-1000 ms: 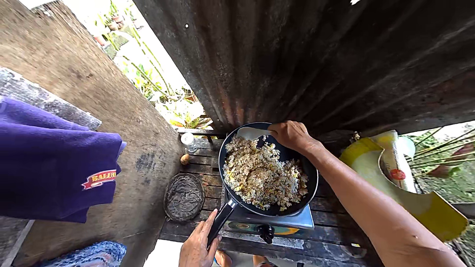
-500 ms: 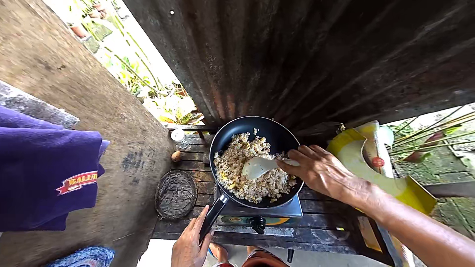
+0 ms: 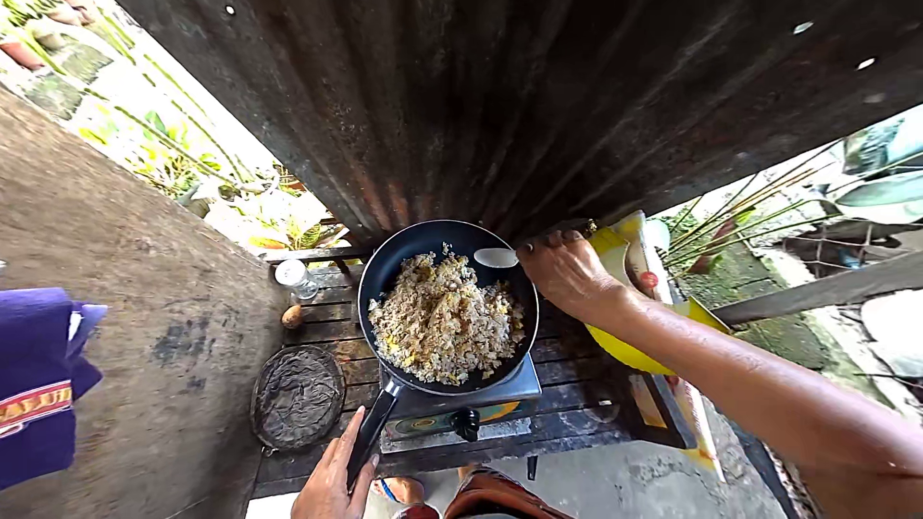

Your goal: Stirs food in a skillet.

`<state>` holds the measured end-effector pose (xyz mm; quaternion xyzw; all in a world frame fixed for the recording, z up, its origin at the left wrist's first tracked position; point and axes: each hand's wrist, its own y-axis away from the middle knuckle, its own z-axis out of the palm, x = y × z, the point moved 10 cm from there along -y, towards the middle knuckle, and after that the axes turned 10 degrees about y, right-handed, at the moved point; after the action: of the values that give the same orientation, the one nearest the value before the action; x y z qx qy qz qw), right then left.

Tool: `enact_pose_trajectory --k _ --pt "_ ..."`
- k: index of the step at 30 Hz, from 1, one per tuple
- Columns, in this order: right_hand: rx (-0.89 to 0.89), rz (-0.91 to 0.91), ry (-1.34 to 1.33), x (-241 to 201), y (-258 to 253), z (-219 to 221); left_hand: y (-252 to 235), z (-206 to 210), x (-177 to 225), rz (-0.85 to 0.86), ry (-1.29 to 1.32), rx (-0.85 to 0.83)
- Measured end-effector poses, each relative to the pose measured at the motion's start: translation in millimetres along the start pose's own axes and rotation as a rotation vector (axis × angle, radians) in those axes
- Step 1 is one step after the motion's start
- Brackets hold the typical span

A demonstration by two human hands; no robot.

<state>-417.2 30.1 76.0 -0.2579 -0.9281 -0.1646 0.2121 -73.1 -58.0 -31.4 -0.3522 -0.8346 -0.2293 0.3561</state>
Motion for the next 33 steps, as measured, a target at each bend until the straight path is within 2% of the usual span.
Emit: enact_pose_trajectory --k 5,9,11,14,16,23,26,27,33 --pt "-0.214 0.058 0.008 -8 20 10 -1 -2 0 0.005 0.005 -0.006" --pt "-0.433 0.136 -0.177 15 37 27 -1 -2 0 -0.016 0.012 -0.015" --pt "-0.475 0.154 -0.34 21 32 45 -1 -3 -1 -0.026 0.016 -0.013" --pt "-0.459 0.173 -0.529 15 16 59 -2 -2 -1 -0.029 0.012 -0.019" --pt "-0.422 0.187 -0.523 6 10 43 -2 -2 -1 -0.034 0.009 -0.025" --pt "-0.152 0.098 -0.229 -30 17 -60 -1 -2 1 -0.028 0.015 -0.02" --pt "0.071 0.05 -0.144 -40 19 -79 -1 -3 1 -0.022 0.012 -0.005" --pt "0.093 0.054 -0.115 -39 20 -77 -1 -3 0 -0.024 0.012 -0.006" --pt "-0.224 0.162 -0.001 -23 25 -22 -1 -1 0 -0.004 0.01 -0.015"
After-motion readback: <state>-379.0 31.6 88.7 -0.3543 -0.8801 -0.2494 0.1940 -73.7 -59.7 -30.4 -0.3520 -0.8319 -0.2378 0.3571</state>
